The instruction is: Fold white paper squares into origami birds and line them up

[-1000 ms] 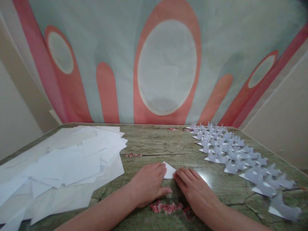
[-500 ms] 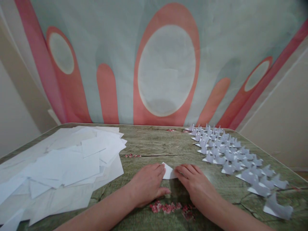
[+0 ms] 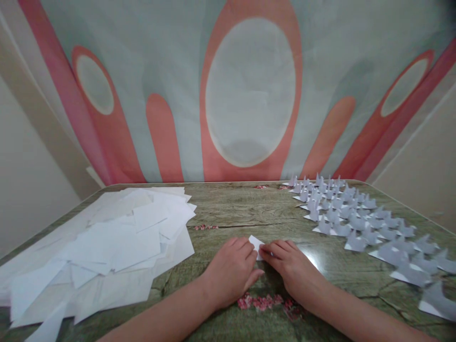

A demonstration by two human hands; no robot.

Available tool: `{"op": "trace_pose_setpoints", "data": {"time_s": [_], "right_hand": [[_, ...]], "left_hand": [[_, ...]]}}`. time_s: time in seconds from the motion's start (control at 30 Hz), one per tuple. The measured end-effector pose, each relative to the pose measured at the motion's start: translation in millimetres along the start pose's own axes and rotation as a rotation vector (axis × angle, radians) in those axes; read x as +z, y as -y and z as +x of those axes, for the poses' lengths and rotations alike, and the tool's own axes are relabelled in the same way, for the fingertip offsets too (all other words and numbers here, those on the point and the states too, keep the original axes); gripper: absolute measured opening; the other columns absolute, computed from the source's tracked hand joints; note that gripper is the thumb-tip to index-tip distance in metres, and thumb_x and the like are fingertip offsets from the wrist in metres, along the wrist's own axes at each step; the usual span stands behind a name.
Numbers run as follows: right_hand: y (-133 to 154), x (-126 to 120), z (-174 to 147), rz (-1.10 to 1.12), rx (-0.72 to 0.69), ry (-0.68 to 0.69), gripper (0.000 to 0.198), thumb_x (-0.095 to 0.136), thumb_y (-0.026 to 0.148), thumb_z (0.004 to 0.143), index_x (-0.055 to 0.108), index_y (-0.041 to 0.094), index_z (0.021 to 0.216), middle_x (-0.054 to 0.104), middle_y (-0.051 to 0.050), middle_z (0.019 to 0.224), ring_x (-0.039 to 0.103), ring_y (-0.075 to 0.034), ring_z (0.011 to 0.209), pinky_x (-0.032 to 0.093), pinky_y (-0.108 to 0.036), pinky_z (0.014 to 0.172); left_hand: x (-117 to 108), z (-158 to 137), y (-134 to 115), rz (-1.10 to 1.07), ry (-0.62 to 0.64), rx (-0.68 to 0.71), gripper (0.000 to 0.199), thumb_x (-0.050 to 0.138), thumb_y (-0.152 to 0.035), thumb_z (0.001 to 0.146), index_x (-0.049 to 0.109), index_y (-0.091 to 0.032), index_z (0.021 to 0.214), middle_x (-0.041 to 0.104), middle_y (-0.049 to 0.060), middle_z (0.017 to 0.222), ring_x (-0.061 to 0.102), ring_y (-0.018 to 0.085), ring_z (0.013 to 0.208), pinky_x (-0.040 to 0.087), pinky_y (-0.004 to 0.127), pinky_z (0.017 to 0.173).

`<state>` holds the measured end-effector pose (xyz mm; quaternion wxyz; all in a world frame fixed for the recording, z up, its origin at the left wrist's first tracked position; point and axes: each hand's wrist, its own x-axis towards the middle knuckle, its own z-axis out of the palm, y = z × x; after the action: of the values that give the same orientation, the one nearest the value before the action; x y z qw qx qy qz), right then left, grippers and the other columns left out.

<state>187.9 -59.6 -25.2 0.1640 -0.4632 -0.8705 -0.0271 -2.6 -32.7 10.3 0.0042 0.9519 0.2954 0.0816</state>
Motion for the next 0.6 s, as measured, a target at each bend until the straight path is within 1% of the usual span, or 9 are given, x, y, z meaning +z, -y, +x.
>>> {"op": "trace_pose_setpoints", "data": {"time_s": [0.07, 0.13, 0.33, 0.47, 0.57, 0.6], "right_hand": [[1, -2, 1, 0.029, 0.005, 0.000, 0.024, 0.054, 0.010, 0.080, 0.063, 0.017, 0.101, 0.062, -0.007, 0.102, 0.049, -0.019, 0.092, 0.038, -0.032, 0.080], [1, -3, 2, 0.043, 0.006, 0.004, 0.022, 0.053, 0.011, 0.081, 0.064, 0.018, 0.099, 0.062, -0.007, 0.101, 0.050, -0.019, 0.092, 0.038, -0.032, 0.079], [-1, -2, 2, 0.008, -0.006, 0.007, 0.019, 0.054, 0.015, 0.082, 0.065, 0.019, 0.097, 0.063, -0.006, 0.099, 0.050, -0.018, 0.091, 0.038, -0.032, 0.078], [-2, -1, 1, -0.014, -0.015, 0.005, 0.021, 0.055, 0.015, 0.082, 0.064, 0.019, 0.100, 0.063, -0.005, 0.101, 0.050, -0.017, 0.091, 0.037, -0.031, 0.078], [-2, -1, 2, -0.036, -0.031, 0.002, 0.024, 0.054, 0.013, 0.082, 0.063, 0.019, 0.102, 0.063, -0.006, 0.102, 0.050, -0.017, 0.091, 0.038, -0.031, 0.077], [-2, -1, 2, -0.044, -0.037, 0.005, 0.025, 0.054, 0.012, 0.081, 0.063, 0.018, 0.104, 0.062, -0.007, 0.102, 0.050, -0.017, 0.091, 0.038, -0.031, 0.077]], "left_hand": [[-1, -1, -8, 0.011, 0.023, 0.001, 0.031, 0.050, -0.039, 0.084, 0.056, -0.013, 0.101, 0.059, 0.009, 0.099, 0.050, 0.024, 0.099, 0.038, 0.039, 0.091], [-1, -2, -13, 0.027, 0.026, -0.001, 0.035, 0.052, -0.041, 0.082, 0.056, -0.013, 0.103, 0.058, 0.009, 0.099, 0.050, 0.024, 0.098, 0.038, 0.040, 0.090], [3, -3, -17, 0.075, 0.034, -0.026, 0.050, 0.054, -0.049, 0.078, 0.054, -0.010, 0.111, 0.059, 0.011, 0.103, 0.049, 0.026, 0.104, 0.037, 0.039, 0.093], [1, -8, -18, 0.136, 0.041, -0.091, 0.052, 0.055, -0.052, 0.077, 0.060, -0.009, 0.105, 0.060, 0.013, 0.107, 0.045, 0.028, 0.113, 0.032, 0.039, 0.098], [-8, -14, -17, 0.176, 0.071, -0.154, 0.050, 0.056, -0.052, 0.076, 0.063, -0.009, 0.102, 0.060, 0.014, 0.110, 0.045, 0.028, 0.115, 0.032, 0.039, 0.099], [-12, -16, -16, 0.179, 0.093, -0.173, 0.050, 0.055, -0.051, 0.076, 0.062, -0.010, 0.104, 0.059, 0.014, 0.113, 0.044, 0.028, 0.116, 0.032, 0.039, 0.099]]}}
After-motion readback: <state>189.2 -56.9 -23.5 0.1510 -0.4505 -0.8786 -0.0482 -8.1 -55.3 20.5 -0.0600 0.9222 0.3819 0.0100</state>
